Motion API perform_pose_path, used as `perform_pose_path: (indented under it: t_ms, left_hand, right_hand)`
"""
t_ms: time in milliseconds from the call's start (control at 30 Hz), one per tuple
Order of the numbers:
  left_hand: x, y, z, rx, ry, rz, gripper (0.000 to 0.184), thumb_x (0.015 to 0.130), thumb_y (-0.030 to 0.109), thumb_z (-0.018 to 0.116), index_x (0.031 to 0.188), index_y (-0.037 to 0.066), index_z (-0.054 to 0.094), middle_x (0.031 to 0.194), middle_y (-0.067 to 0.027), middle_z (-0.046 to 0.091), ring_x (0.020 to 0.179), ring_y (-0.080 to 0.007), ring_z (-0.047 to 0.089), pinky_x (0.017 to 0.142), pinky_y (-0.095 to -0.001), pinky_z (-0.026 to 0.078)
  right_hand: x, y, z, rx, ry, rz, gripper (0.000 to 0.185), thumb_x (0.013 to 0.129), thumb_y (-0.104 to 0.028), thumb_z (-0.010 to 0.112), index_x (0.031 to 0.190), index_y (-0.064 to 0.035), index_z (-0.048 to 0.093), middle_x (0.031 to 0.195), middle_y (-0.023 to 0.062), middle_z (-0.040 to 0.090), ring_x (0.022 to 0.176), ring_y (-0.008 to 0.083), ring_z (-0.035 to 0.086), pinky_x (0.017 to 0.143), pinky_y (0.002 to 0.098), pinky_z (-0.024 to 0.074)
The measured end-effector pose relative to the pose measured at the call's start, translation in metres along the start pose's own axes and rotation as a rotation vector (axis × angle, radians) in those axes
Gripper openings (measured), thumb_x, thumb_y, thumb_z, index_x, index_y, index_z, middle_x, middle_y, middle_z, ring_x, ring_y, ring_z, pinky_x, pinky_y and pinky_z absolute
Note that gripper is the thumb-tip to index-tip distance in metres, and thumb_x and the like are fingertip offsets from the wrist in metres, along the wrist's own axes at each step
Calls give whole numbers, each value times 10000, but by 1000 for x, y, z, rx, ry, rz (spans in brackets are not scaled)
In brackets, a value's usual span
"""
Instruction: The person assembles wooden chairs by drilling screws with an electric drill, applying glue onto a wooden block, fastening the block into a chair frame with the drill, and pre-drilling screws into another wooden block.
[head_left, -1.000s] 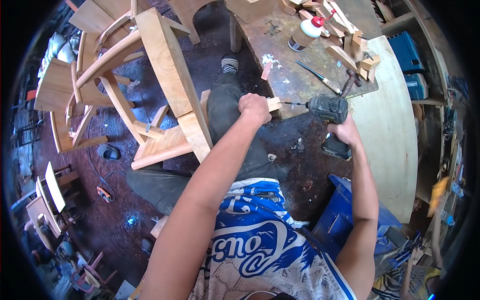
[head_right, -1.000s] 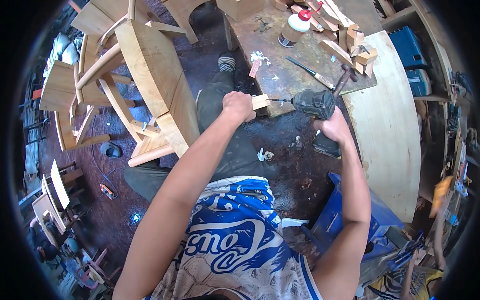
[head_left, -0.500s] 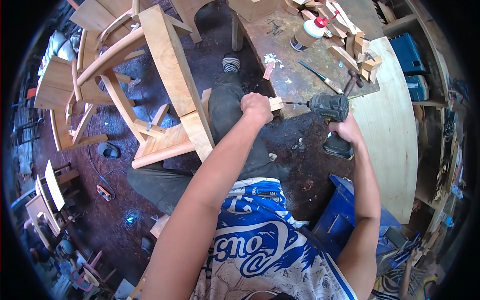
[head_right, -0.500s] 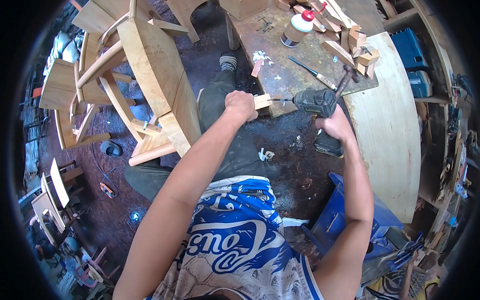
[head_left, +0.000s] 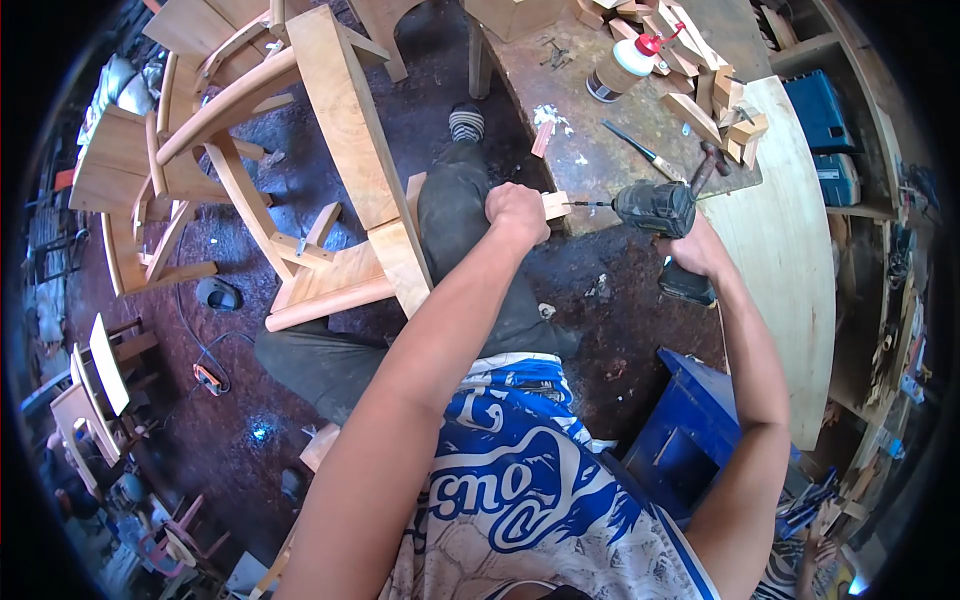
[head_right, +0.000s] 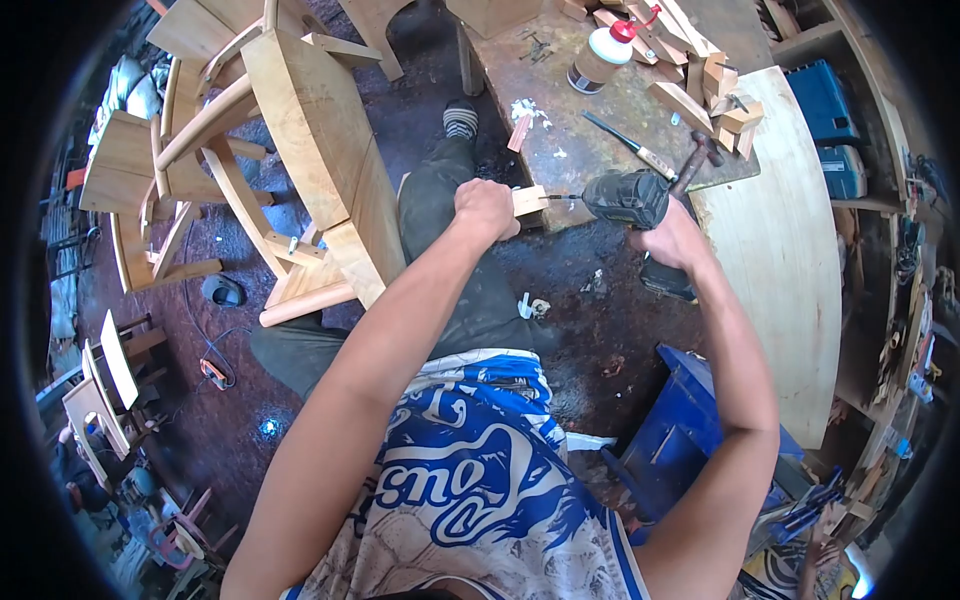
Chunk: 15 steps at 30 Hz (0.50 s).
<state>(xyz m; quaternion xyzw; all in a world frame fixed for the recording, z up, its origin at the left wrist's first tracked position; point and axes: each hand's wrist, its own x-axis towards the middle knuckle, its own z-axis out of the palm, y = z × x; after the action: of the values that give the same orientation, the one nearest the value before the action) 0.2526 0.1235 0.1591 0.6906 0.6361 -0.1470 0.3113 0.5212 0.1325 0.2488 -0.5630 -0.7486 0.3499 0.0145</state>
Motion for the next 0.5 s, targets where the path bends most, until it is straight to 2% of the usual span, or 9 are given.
perform_pose_path:
  t_ms: [67,167,433,500]
  left_hand:
    - [2,1,1,14,0,-7,312,713,198,662,978,88,784,995,-138,760,990,-280,729,875,-363,561]
    - [3,0,4,28,-7,-6,311,717,208,662,978,91,784,998,-136,760,993,-281,728,880,-364,559]
    - [7,-2,7,18,-16,-5,323,711,206,663,990,96,784,1008,-135,759,998,-274,725,884,-359,554]
    - [15,-5,17,56,61,29,289,703,277,721,945,137,794,894,-61,765,845,-238,747,693,-411,595]
  right_hand:
    - [5,-6,-3,-20,29,-56,500,621,-40,678,1117,-15,619,1060,171,676,991,339,632,911,384,502]
    - [12,-19,-13,-79,-119,31,525,638,-32,665,1161,-26,619,1071,177,679,1013,322,636,922,375,500]
    - [19,-17,-16,-121,-116,-15,475,681,-36,646,1155,-22,614,1094,205,675,1050,378,631,936,396,499]
    - [18,-21,-14,-145,-124,8,461,692,-37,639,1153,-21,613,1101,214,674,1061,392,628,938,403,499]
